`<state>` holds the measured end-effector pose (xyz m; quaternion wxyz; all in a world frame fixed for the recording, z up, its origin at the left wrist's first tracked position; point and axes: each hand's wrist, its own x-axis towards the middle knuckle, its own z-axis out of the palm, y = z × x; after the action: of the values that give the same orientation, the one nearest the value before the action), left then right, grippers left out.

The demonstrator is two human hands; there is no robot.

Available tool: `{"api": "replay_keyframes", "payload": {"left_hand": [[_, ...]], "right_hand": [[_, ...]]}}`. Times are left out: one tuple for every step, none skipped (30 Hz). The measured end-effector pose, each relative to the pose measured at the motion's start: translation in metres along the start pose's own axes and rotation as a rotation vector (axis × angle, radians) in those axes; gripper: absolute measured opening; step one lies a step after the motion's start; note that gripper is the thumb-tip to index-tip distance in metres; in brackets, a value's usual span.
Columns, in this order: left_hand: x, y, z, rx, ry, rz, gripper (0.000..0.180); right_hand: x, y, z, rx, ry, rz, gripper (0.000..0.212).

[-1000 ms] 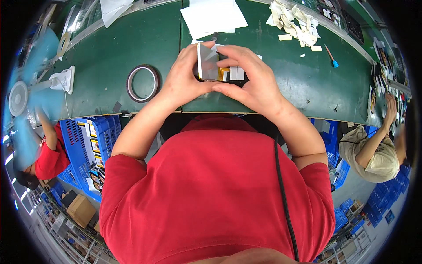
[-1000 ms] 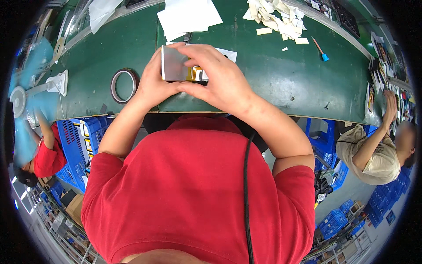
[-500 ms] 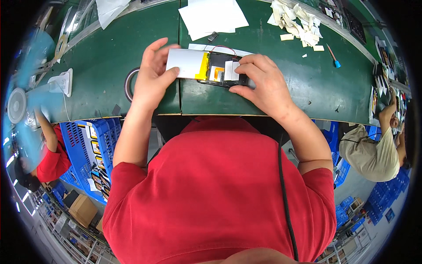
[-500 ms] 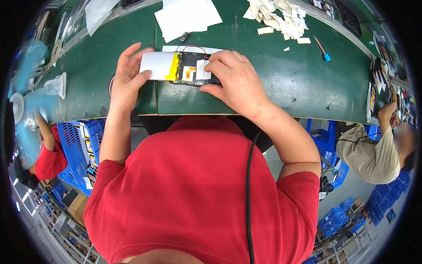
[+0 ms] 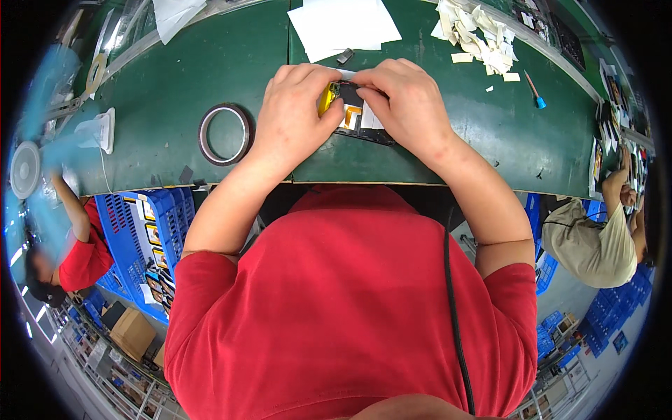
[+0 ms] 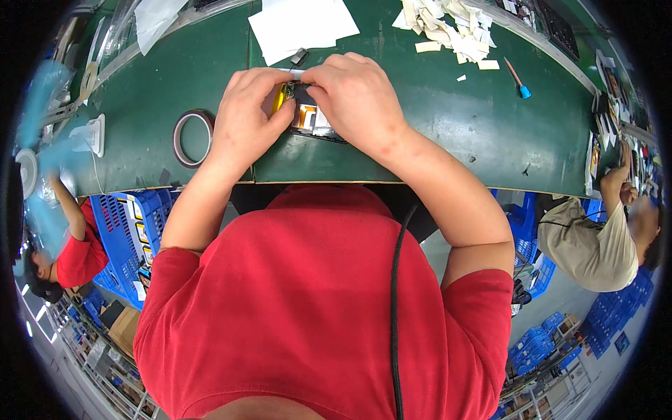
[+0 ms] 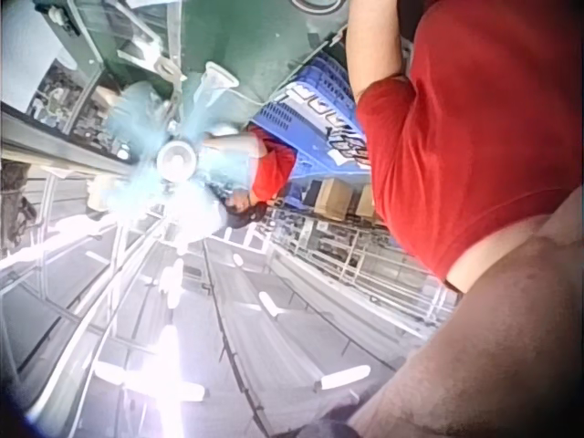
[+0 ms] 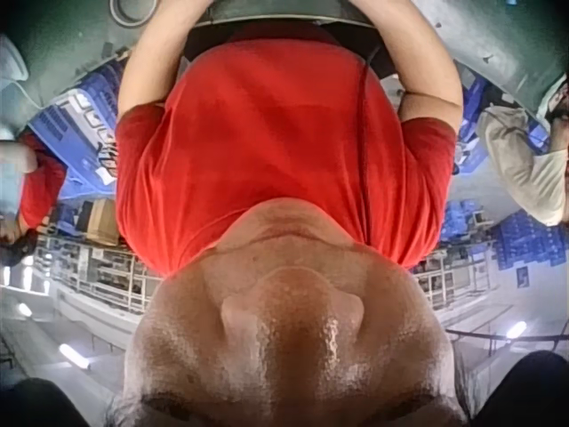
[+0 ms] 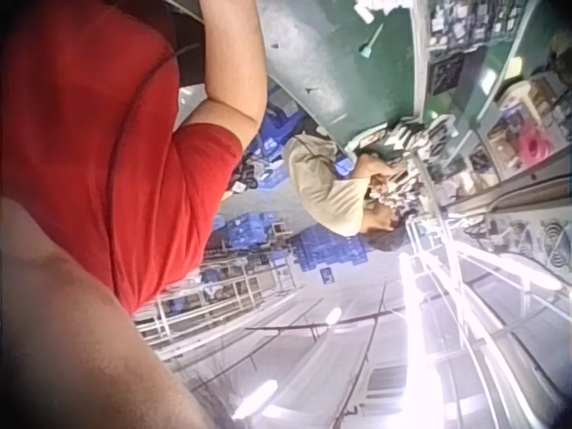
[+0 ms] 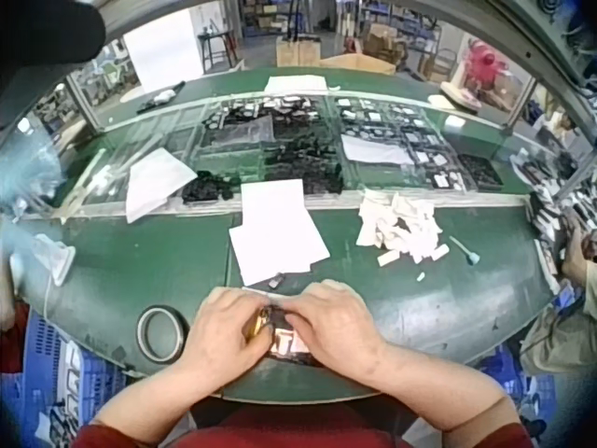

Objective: Assembling small electronic components by applying adhesive tape and connecting parts on a factory assembly line.

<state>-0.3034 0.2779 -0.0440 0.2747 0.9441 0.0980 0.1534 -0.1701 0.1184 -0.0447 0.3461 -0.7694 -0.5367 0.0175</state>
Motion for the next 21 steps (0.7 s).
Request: {"api": "replay_keyframes", "payload": {"left_hand": [[0.0, 0.001, 0.002, -0.002, 0.0, -0.003, 0.033], [0.001, 0.002, 0.003, 0.016, 0.03, -0.008, 0.03], [0.002, 0.003, 0.004, 0.035, 0.059, -0.012, 0.028], [0.003, 0.003, 0.005, 0.032, 0.06, -0.015, 0.028], [0.003, 0.003, 0.006, 0.036, 0.064, -0.027, 0.026], [0.004, 0.003, 0.006, 0.04, 0.067, -0.038, 0.024], [0.005, 0.004, 0.007, 0.039, 0.067, -0.04, 0.024], [0.006, 0.005, 0.006, 0.045, 0.034, -0.072, 0.02], [0.008, 0.005, 0.006, 0.051, 0.001, -0.103, 0.018], [0.009, 0.005, 0.006, 0.05, 0.001, -0.105, 0.018], [0.011, 0.005, 0.006, 0.049, 0.004, -0.088, 0.015], [0.013, 0.004, 0.006, 0.048, 0.006, -0.071, 0.014], [0.014, 0.004, 0.006, 0.047, 0.006, -0.074, 0.014], [0.016, 0.004, 0.007, 0.043, 0.004, -0.068, 0.014], [0.017, 0.004, 0.008, 0.039, 0.002, -0.062, 0.014], [0.018, 0.004, 0.009, 0.037, 0.002, -0.065, 0.014], [0.019, 0.004, 0.01, 0.035, 0.001, -0.07, 0.014], [0.019, 0.004, 0.011, 0.034, -0.001, -0.076, 0.015], [0.02, 0.005, 0.012, 0.031, 0.0, -0.078, 0.015], [0.02, 0.007, 0.012, 0.025, -0.014, -0.1, 0.014], [0.02, 0.007, 0.012, 0.02, -0.027, -0.122, 0.014]], "right_hand": [[-0.003, 0.001, 0.0, 0.0, -0.004, 0.0, 0.016], [-0.006, 0.003, 0.002, -0.01, 0.013, -0.025, 0.014], [-0.009, 0.004, 0.003, -0.019, 0.031, -0.05, 0.011], [-0.011, 0.004, 0.005, -0.02, 0.027, -0.05, 0.011], [-0.012, 0.004, 0.005, -0.114, 0.03, -0.109, 0.009], [-0.013, 0.004, 0.006, -0.207, 0.034, -0.167, 0.006], [-0.012, 0.004, 0.007, -0.207, 0.032, -0.167, 0.006], [-0.012, 0.004, 0.008, -0.209, 0.049, -0.143, 0.005], [-0.012, 0.004, 0.008, -0.211, 0.066, -0.12, 0.004], [-0.011, 0.002, 0.009, -0.211, 0.063, -0.12, 0.004], [-0.011, -0.001, 0.009, -0.21, 0.069, -0.091, 0.004], [-0.011, -0.002, 0.009, -0.211, 0.074, -0.061, 0.005], [-0.011, -0.002, 0.009, -0.21, 0.071, -0.062, 0.005], [-0.01, 0.0, 0.01, -0.185, 0.08, -0.035, 0.006], [-0.01, 0.001, 0.01, -0.16, 0.089, -0.008, 0.006], [-0.011, 0.001, 0.01, -0.161, 0.085, -0.009, 0.006], [-0.011, 0.001, 0.009, -0.156, 0.081, -0.027, 0.006], [-0.011, 0.001, 0.008, -0.152, 0.077, -0.046, 0.007], [-0.011, 0.001, 0.006, -0.153, 0.074, -0.046, 0.007], [-0.012, 0.001, 0.005, -0.114, 0.084, -0.043, 0.007], [-0.012, 0.001, 0.004, -0.075, 0.094, -0.039, 0.007]]}}
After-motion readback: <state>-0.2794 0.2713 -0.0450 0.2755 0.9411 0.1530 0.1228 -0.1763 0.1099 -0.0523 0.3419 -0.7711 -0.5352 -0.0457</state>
